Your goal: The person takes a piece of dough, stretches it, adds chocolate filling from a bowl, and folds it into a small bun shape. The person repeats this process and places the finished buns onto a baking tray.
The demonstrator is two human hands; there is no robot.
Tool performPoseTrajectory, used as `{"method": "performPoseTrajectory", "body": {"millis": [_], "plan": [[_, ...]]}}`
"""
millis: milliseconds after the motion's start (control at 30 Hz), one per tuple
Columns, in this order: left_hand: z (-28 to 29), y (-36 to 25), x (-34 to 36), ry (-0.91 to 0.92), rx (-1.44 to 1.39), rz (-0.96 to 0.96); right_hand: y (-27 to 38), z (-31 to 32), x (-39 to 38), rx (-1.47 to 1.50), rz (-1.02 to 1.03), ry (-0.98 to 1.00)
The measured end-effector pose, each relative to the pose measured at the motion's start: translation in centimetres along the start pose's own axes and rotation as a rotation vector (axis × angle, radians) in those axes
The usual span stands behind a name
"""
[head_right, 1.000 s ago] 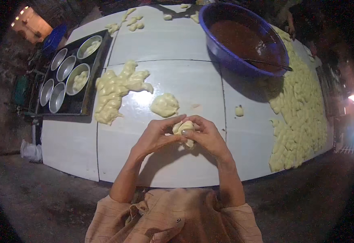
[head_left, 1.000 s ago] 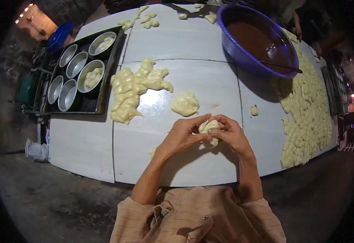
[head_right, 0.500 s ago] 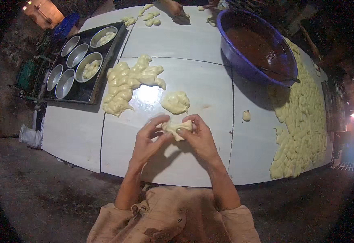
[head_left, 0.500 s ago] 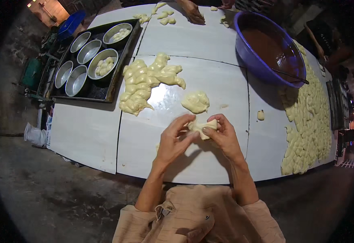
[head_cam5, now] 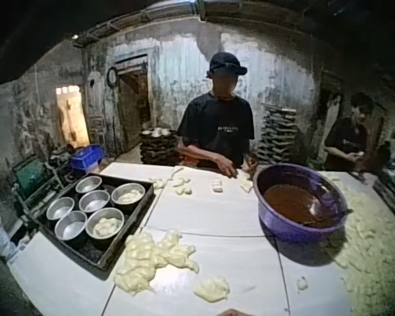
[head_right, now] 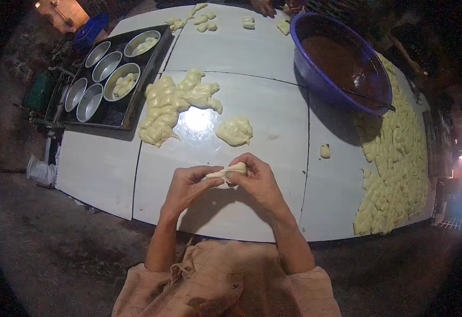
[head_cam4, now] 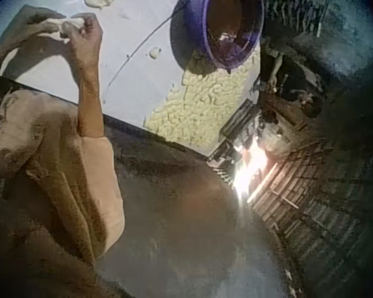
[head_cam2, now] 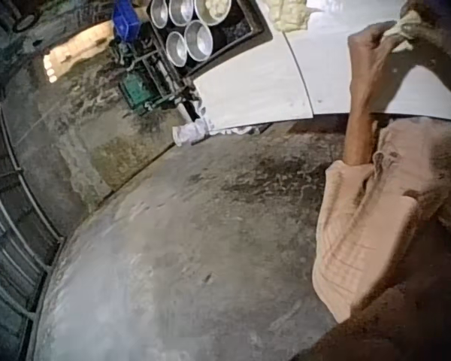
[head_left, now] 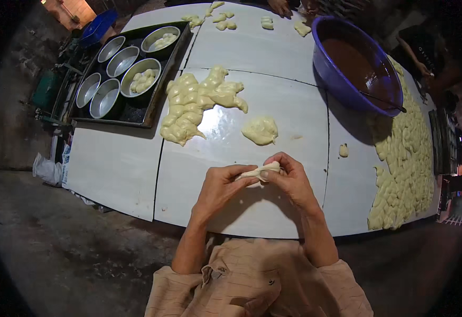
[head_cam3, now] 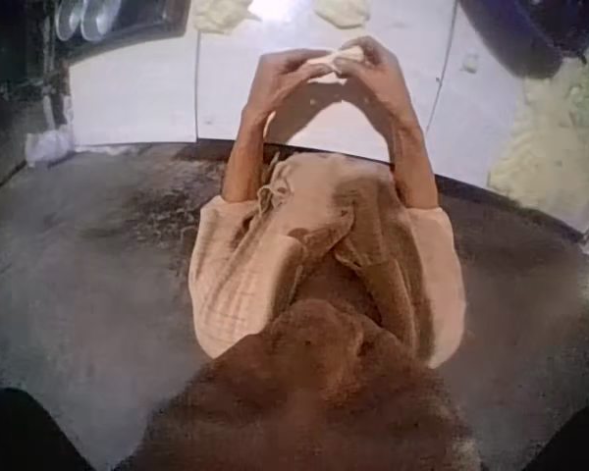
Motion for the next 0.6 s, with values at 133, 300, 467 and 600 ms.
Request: {"method": "performPoseTrajectory", "body": {"millis": [133,300,467,600], "plan": [[-0.2,1.3,-0.2,-0.055,-0.328,0.014,-0.1,-0.8,0.1,0.145,0.002,-0.07],[-0.1,1.5,-0.6,-0.151,-0.299,-0.03,0.6,-2.0,0.5,0.215,0.02,-0.085],[0.1,2.1,-1.2,-0.175,-0.438,0.039,-0.2,-1.9,0.7,-0.007,-0.029,-0.049],[-0.2,1.7,-1.3,-0.167,-0.368,0.066,-0.5,-2.6,0.7,-0.086,0.058,-0.037]]}}
Point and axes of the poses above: each hand's wrist, its own x-axis towards the middle knuckle, its own z-axis out of the back of the hand, y = z × x, the point moved 5 cm from there along x, towards the middle knuckle, and after that the axes turned 8 degrees about y, right-handed, at the moved point
